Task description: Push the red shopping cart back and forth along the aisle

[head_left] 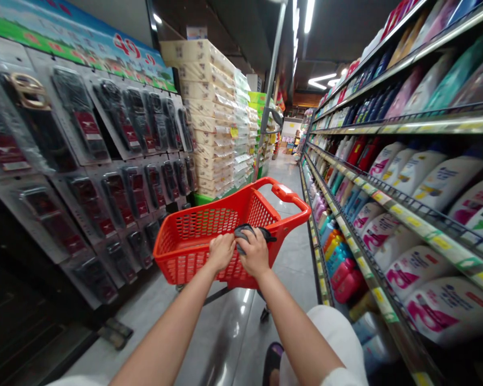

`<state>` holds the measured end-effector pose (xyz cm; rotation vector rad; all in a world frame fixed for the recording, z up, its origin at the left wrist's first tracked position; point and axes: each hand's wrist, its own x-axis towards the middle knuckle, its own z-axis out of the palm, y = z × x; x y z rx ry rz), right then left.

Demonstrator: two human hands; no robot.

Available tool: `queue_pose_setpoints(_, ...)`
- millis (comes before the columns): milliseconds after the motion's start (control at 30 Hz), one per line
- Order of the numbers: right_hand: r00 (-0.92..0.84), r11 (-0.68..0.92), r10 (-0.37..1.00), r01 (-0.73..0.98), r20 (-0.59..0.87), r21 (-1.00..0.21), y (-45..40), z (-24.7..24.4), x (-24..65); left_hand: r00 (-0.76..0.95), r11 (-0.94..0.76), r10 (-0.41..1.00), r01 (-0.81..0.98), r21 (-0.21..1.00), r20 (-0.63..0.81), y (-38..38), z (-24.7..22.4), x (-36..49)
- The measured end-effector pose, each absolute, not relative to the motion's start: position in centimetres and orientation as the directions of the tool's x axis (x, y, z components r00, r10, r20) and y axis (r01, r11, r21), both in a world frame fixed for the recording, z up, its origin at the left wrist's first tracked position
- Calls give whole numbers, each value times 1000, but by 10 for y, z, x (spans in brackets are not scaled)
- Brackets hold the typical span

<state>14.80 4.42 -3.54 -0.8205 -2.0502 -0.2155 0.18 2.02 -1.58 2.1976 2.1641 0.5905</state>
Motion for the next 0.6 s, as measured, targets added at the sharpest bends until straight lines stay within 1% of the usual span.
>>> queue_pose_setpoints(67, -415, 770, 446, 629, 793, -103, 48, -31, 163, -34, -41, 962, 963, 266, 272, 16, -15, 2)
queue_pose_setpoints(133, -375, 759, 423, 643, 825, -96, 61, -19, 194, -44, -34, 961, 962, 271, 275, 12, -13, 0)
queue_pose_setpoints(167, -332, 749, 416, 653, 847, -112, 70, -12, 213, -47, -29, 962, 962, 273, 269, 10, -12, -1)
queue_pose_setpoints(233, -233, 722, 415, 673, 879, -162, 90, 4, 249, -50, -20, 969, 960, 281, 243, 7, -8, -2)
queue_pose_setpoints(300, -101, 670, 437, 699, 894, -248, 108, 18, 274, -52, -10, 977, 957, 291, 206, 7, -4, -1)
queue_pose_setpoints(367, 20, 607, 458, 724, 889, -329, 119, 26, 282, -47, -10, 982, 955, 297, 182, 7, -1, 3)
queue_pose_setpoints(433, 86, 562, 471, 738, 878, -374, 119, 25, 274, -40, -14, 984, 956, 293, 175, 6, 0, 10)
queue_pose_setpoints(500, 54, 569, 489, 736, 871, -366, 107, 14, 255, -39, -13, 984, 960, 280, 177, 3, 1, 19)
queue_pose_setpoints(533, -6, 597, 500, 727, 866, -339, 99, 7, 245, -41, -10, 983, 963, 270, 180, 0, 0, 24)
queue_pose_setpoints(600, -191, 690, 499, 677, 845, -254, 81, -7, 231, -49, -1, 979, 969, 247, 197, -8, -1, 33)
